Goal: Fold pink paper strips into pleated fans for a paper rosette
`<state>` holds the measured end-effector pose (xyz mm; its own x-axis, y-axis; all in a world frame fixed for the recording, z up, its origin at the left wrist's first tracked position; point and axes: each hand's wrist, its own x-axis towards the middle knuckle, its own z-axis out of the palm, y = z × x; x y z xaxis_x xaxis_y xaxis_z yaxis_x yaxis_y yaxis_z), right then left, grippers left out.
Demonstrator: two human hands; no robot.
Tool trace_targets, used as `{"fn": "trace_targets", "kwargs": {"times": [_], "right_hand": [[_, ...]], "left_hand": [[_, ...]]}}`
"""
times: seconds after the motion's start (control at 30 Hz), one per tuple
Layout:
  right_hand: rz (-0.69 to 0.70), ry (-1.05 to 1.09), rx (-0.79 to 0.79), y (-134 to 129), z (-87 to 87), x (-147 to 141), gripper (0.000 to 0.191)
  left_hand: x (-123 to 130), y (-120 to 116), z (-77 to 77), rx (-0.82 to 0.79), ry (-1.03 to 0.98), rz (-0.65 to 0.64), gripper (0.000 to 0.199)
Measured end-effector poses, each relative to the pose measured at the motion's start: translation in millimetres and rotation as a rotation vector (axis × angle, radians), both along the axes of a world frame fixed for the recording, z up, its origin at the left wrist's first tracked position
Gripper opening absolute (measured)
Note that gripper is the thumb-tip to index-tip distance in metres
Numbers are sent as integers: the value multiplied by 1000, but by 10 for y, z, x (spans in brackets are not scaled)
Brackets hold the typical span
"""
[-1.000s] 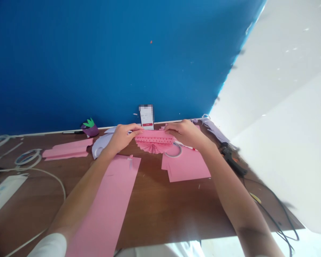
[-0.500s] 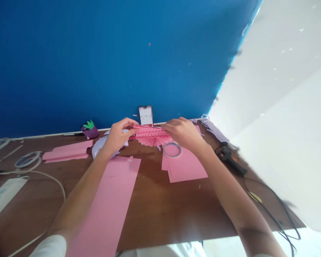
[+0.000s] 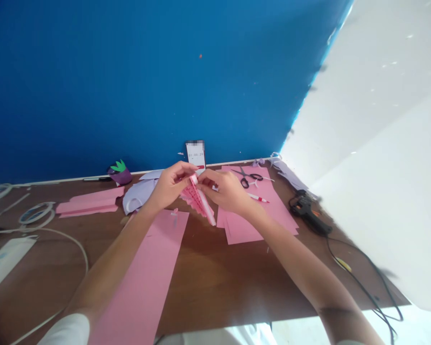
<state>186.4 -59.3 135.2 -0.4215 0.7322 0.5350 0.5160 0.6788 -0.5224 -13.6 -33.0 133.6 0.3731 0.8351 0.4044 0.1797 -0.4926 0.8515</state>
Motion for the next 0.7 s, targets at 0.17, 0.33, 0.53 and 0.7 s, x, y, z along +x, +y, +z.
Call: {"fn": "trace_targets", "kwargs": {"times": [0.17,0.33,0.53,0.7], "right_hand": [[-12,196,-47,22,-60,-36,18],[48,190,-9,31,-73,-30,22],[35,165,37,36,-116,-38,18],[-8,143,98,58,-166,-25,15]], "left_hand": [[30,-17,-20,-47,-82,-12,15],[21,-28,-14,-92,-46,-31,16],[32,-33,-15,-138,-77,5,14],[7,-52,40,-139,-33,-53,21]]}}
